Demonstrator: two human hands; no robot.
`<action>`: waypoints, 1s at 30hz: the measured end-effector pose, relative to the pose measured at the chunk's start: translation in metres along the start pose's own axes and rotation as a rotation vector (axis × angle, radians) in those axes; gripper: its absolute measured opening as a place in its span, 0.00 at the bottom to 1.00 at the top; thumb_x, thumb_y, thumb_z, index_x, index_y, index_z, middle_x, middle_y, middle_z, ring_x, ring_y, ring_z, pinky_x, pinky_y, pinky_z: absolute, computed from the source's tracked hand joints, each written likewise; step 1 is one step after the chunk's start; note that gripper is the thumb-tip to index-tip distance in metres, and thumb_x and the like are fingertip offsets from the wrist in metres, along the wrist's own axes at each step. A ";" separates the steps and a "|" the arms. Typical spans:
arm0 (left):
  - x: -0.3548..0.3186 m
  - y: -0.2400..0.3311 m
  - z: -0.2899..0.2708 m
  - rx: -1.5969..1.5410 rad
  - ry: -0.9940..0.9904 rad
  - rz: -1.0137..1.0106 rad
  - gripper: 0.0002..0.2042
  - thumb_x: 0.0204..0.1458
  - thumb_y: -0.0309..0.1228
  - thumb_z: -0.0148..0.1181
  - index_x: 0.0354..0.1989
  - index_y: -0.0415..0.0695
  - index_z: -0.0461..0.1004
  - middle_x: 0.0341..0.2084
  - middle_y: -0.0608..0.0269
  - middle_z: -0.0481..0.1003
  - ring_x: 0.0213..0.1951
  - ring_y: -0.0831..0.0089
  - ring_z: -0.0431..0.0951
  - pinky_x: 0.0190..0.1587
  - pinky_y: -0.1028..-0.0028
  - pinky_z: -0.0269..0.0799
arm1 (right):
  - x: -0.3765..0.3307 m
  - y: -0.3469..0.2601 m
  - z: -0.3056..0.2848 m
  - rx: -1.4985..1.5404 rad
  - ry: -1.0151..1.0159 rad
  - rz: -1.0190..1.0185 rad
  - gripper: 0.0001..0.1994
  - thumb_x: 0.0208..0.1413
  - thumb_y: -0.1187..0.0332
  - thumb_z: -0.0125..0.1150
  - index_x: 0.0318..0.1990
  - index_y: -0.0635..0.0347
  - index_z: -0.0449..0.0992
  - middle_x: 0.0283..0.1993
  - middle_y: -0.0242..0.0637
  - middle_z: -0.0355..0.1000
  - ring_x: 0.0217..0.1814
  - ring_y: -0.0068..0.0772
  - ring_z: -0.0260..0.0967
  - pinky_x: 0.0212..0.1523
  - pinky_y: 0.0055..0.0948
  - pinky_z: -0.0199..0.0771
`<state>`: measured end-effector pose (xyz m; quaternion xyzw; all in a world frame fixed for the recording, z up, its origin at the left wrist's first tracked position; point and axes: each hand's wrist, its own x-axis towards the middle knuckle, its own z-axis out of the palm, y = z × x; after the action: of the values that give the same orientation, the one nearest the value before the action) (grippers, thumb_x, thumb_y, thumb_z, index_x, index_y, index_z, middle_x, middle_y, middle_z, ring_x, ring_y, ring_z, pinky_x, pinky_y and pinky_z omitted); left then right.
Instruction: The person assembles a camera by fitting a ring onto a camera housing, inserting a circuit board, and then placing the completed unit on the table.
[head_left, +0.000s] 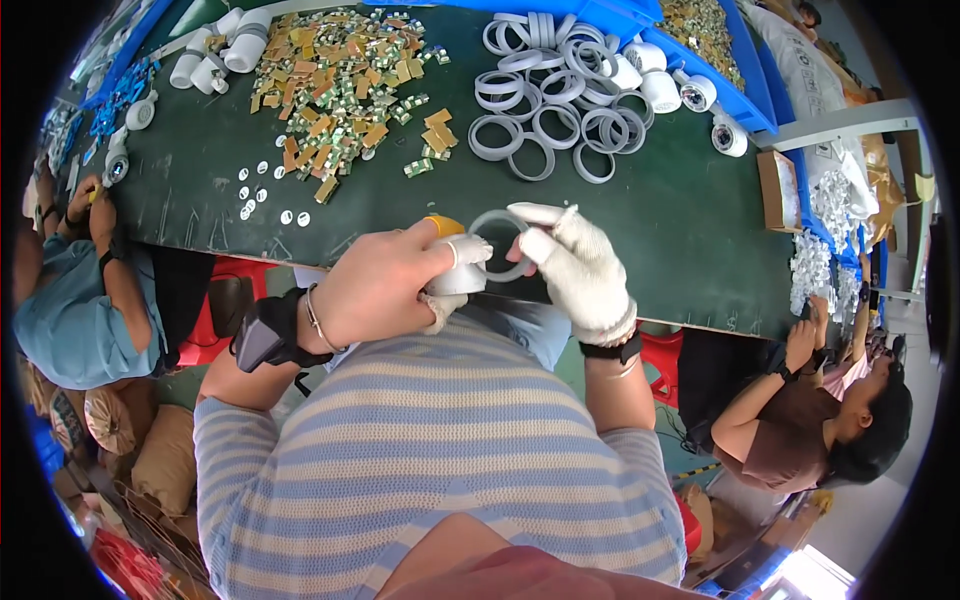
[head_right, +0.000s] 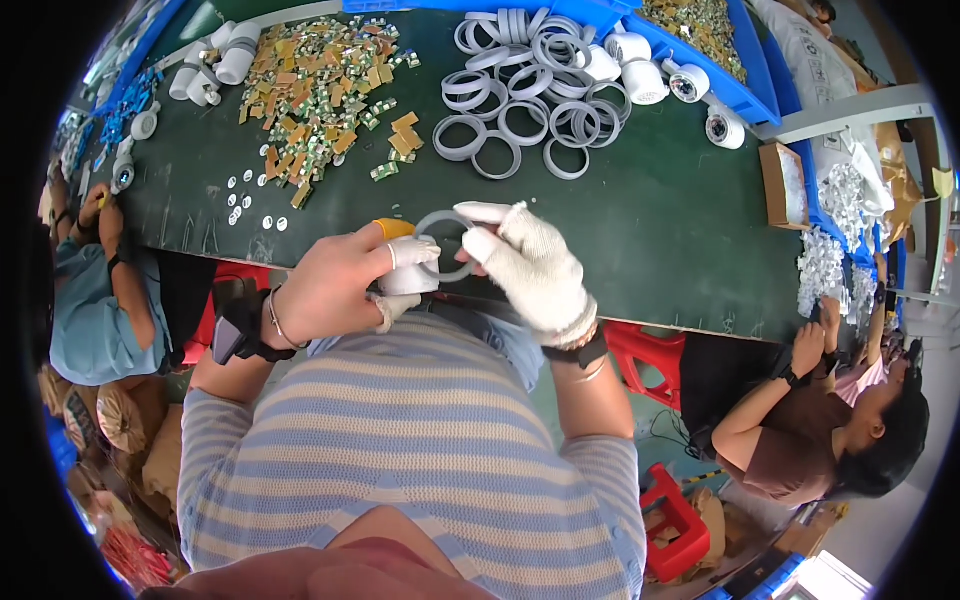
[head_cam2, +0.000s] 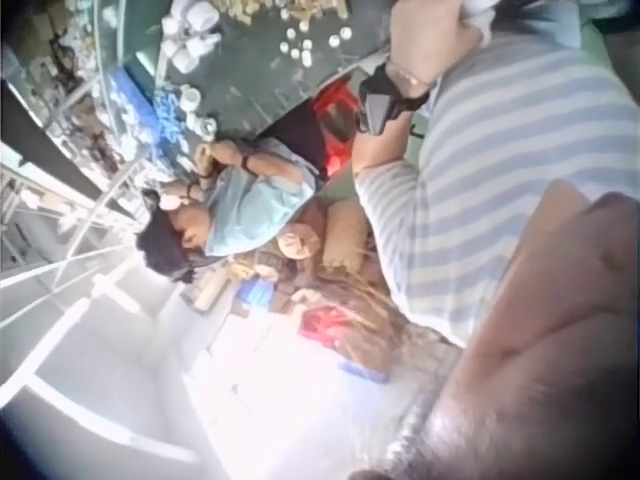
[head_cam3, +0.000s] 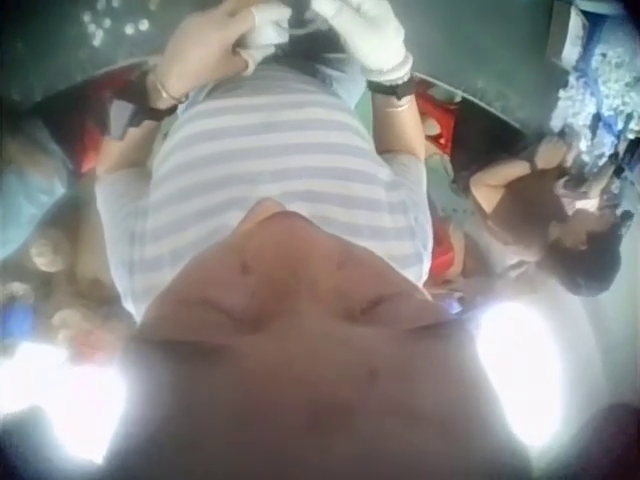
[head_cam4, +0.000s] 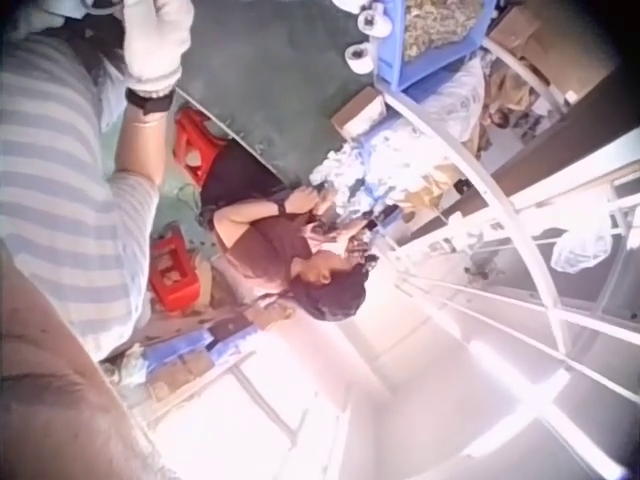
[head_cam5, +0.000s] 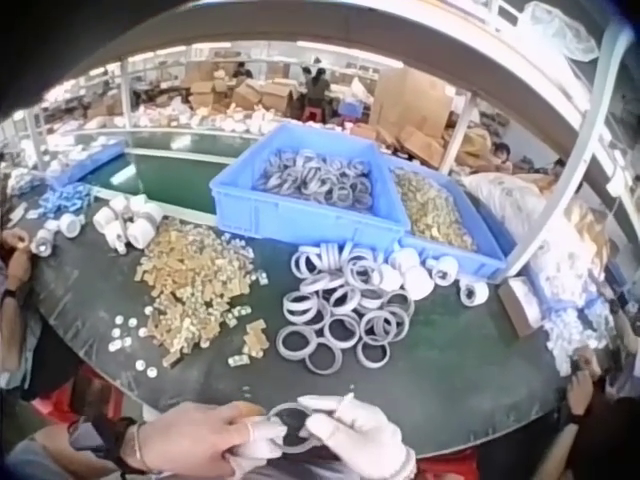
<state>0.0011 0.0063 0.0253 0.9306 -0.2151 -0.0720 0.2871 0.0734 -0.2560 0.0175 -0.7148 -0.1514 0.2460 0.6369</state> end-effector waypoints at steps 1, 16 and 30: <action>0.001 0.001 -0.001 -0.001 -0.009 0.005 0.32 0.43 0.28 0.76 0.61 0.59 0.77 0.45 0.61 0.78 0.38 0.55 0.82 0.39 0.62 0.80 | 0.004 -0.001 -0.006 -0.022 -0.067 0.010 0.16 0.69 0.64 0.61 0.56 0.65 0.81 0.39 0.33 0.79 0.41 0.20 0.73 0.45 0.24 0.74; 0.006 -0.001 -0.015 0.074 0.145 0.009 0.34 0.38 0.26 0.75 0.60 0.52 0.78 0.42 0.58 0.77 0.36 0.53 0.80 0.38 0.61 0.79 | -0.003 -0.030 0.007 -0.751 0.084 -0.650 0.12 0.55 0.71 0.73 0.47 0.56 0.82 0.48 0.43 0.81 0.43 0.39 0.77 0.47 0.35 0.77; 0.005 -0.011 0.029 -1.938 0.155 -0.160 0.52 0.57 0.35 0.74 0.82 0.49 0.40 0.73 0.56 0.59 0.61 0.61 0.77 0.63 0.62 0.76 | -0.004 -0.025 0.020 0.263 -0.085 -0.043 0.17 0.61 0.74 0.66 0.55 0.73 0.75 0.42 0.47 0.80 0.38 0.34 0.80 0.42 0.31 0.83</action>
<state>0.0020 -0.0021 -0.0051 0.3051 0.0206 -0.1756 0.9358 0.0617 -0.2373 0.0409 -0.6105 -0.1601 0.2801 0.7233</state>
